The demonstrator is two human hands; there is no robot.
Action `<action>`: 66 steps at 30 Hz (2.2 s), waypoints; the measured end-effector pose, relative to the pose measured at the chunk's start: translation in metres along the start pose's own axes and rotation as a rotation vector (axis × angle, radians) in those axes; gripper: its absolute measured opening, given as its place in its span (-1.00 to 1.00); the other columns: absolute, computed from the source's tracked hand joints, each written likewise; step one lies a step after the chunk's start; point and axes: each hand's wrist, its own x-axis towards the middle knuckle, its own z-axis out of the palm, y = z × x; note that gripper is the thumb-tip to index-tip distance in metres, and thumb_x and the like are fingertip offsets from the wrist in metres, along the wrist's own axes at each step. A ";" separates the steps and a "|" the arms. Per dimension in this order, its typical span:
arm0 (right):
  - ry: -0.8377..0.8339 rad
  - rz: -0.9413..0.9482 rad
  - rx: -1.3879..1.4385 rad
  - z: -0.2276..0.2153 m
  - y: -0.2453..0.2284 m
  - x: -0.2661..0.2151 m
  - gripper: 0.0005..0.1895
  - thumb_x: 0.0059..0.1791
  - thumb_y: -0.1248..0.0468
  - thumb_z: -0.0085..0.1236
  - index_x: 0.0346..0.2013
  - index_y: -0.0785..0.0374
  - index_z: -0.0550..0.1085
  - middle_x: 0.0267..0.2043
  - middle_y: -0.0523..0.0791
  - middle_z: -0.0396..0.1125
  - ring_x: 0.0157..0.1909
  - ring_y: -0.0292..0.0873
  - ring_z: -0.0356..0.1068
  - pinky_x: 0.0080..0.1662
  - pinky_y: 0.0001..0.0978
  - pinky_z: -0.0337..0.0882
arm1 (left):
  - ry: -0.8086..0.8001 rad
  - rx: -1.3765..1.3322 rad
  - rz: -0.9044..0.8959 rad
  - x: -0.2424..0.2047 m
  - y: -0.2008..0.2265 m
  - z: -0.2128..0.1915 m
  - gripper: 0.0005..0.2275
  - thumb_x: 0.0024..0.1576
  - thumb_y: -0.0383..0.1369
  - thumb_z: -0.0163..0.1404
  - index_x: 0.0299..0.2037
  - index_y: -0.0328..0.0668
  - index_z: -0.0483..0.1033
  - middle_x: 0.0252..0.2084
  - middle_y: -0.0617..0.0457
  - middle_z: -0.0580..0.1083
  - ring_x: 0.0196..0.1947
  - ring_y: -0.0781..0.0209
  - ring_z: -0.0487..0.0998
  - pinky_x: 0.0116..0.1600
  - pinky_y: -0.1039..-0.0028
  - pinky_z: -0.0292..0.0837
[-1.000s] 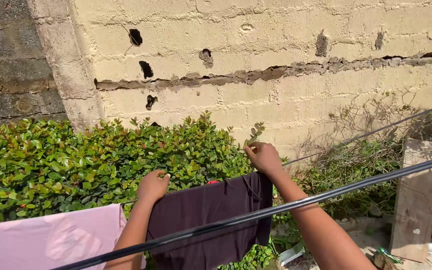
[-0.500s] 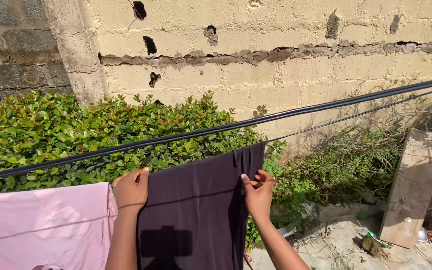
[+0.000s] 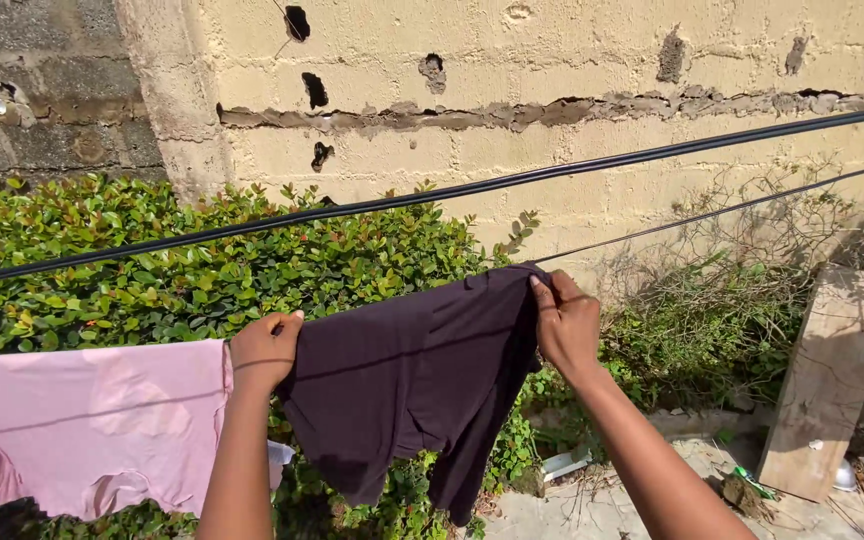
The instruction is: Hanging wet laundry on a clothesline outdoors to dry.
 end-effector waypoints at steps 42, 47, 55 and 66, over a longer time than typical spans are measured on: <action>-0.144 0.138 -0.596 0.032 0.142 0.108 -0.64 -0.29 0.31 0.27 -0.28 0.48 0.52 -0.23 0.28 0.43 -0.14 0.32 0.47 -0.11 0.05 0.51 | 0.601 0.073 -0.068 -0.037 0.010 -0.046 -0.71 -0.01 -0.22 0.24 -0.30 -0.32 0.55 -0.37 -0.11 0.49 -0.38 -0.04 0.48 -0.19 0.15 0.39; -0.216 0.092 -0.750 0.057 0.180 0.100 -0.74 -0.16 0.22 0.17 -0.28 0.33 0.60 -0.22 0.18 0.48 -0.16 0.20 0.52 -0.08 0.00 0.52 | 0.290 -0.078 0.224 -0.063 0.105 -0.011 -0.78 0.04 -0.21 0.22 -0.28 -0.14 0.53 -0.31 0.06 0.49 -0.33 0.08 0.53 -0.03 0.24 0.35; -0.189 0.044 -0.652 0.036 0.122 0.095 -0.49 0.07 -0.13 0.08 -0.38 0.28 0.59 -0.33 0.12 0.47 -0.27 0.28 0.47 -0.19 0.11 0.46 | 0.084 0.004 0.508 -0.043 0.135 0.066 -0.73 -0.10 -0.20 0.27 -0.42 -0.18 0.50 -0.46 0.04 0.51 -0.40 0.01 0.55 -0.16 0.18 0.38; -0.212 -0.022 -0.690 0.050 0.159 0.096 -0.72 0.00 0.08 0.10 -0.34 0.21 0.61 -0.30 0.10 0.49 -0.24 0.22 0.50 -0.17 0.04 0.51 | -0.305 -0.272 0.163 0.033 0.117 0.105 -0.81 0.04 -0.23 0.22 -0.43 -0.19 0.68 -0.50 -0.01 0.57 -0.45 0.15 0.54 -0.27 0.33 0.46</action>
